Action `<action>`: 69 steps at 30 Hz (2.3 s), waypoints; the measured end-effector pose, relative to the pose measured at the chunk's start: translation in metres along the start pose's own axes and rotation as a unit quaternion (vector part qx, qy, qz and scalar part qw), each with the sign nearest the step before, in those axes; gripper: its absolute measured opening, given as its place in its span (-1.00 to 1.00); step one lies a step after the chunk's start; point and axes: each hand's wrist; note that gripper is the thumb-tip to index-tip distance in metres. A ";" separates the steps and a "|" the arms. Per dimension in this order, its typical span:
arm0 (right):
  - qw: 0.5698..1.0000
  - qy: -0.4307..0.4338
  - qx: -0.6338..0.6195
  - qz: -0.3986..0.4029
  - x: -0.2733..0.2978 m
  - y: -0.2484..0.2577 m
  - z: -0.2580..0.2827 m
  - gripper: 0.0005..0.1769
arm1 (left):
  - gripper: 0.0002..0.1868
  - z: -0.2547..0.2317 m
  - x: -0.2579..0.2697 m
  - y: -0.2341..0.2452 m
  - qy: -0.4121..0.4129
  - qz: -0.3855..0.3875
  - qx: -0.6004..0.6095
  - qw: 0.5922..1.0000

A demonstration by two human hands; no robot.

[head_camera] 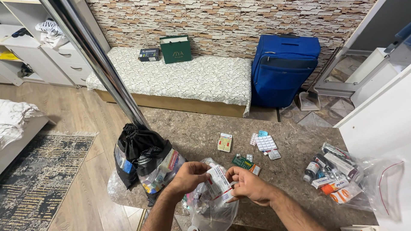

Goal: The person picks up medication blister packs and boxes one by one from a table and places them into a transparent plastic bag.

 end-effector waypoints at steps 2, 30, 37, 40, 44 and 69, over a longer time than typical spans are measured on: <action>1.000 0.007 0.003 -0.003 0.000 -0.001 0.000 -0.48 | -0.70 0.002 0.000 0.000 -0.026 0.013 0.015 0.999; 0.971 -0.075 0.221 -0.055 0.008 0.031 -0.005 -0.68 | -0.80 -0.018 0.019 -0.008 0.022 -0.052 -0.393 0.918; 0.950 -0.093 0.294 -0.047 -0.009 0.020 -0.035 -0.48 | -0.85 -0.038 0.028 -0.025 -0.072 -0.164 -0.330 0.927; 0.887 -0.107 0.427 -0.141 -0.028 0.013 -0.047 -0.51 | -0.84 -0.053 0.033 -0.028 -0.069 -0.159 -0.316 0.933; 0.957 -0.042 0.272 -0.092 -0.046 0.002 -0.062 -0.34 | -0.81 -0.058 0.038 -0.028 -0.094 -0.147 -0.321 0.931; 0.749 -0.086 0.561 -0.343 -0.114 0.178 -0.135 -0.19 | -0.74 -0.049 0.053 0.017 -0.064 -0.110 -0.274 0.953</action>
Point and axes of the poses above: each hand's wrist, its own x-axis away from the middle knuckle, its own y-axis out of the back of the hand, z = x × y, and after that the axes turned 13 degrees about z, right-handed
